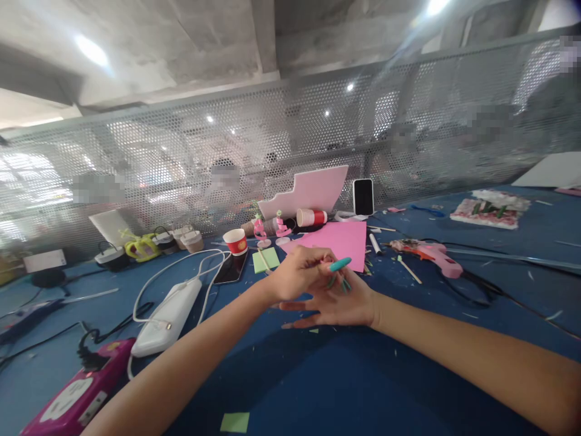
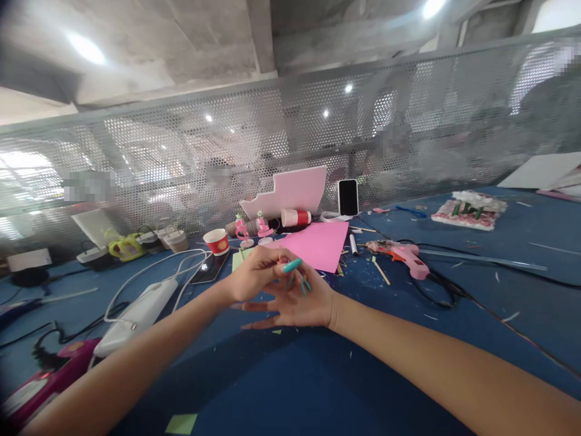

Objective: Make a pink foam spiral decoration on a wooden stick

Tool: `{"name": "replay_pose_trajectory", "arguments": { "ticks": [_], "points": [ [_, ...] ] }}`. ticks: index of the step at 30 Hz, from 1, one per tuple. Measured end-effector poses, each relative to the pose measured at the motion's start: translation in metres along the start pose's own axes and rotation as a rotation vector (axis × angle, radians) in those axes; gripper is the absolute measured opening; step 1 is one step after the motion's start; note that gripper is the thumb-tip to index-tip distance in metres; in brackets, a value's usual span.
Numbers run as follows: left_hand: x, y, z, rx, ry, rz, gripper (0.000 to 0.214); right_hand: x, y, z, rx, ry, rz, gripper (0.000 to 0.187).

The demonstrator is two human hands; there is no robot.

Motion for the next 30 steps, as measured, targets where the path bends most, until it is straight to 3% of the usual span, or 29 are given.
{"name": "replay_pose_trajectory", "arguments": {
  "ticks": [6, 11, 16, 22, 27, 30],
  "points": [
    [0.007, 0.003, 0.007, -0.122, -0.061, -0.27, 0.028, 0.009, -0.004, 0.0, 0.022, 0.097, -0.049, 0.051],
    [-0.005, -0.006, 0.006, -0.05, -0.136, -0.339, 0.026, 0.008, -0.008, -0.002, -0.017, 0.056, -0.076, 0.062],
    [-0.011, -0.013, 0.001, -0.024, -0.111, -0.173, 0.022, 0.009, -0.01, -0.004, -0.004, 0.049, -0.09, 0.059],
    [-0.008, -0.009, -0.001, -0.202, -0.105, 0.232, 0.025, 0.008, -0.005, -0.004, -0.013, 0.06, -0.021, 0.054],
    [-0.006, -0.015, -0.004, -0.144, -0.077, 0.225, 0.02, 0.004, -0.008, -0.003, -0.1, 0.038, -0.025, 0.055],
    [-0.007, -0.015, -0.006, -0.186, -0.096, 0.295, 0.022, 0.001, -0.012, -0.003, -0.098, 0.003, -0.029, 0.057]
  ]
}}
Point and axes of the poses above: each hand's wrist, its own z-axis towards the middle knuckle, its own y-axis out of the back of the hand, x = y × z, the point moved 4 cm from there along z, towards the middle knuckle, and after that the axes turned 3 degrees about y, right-handed, at the moved point
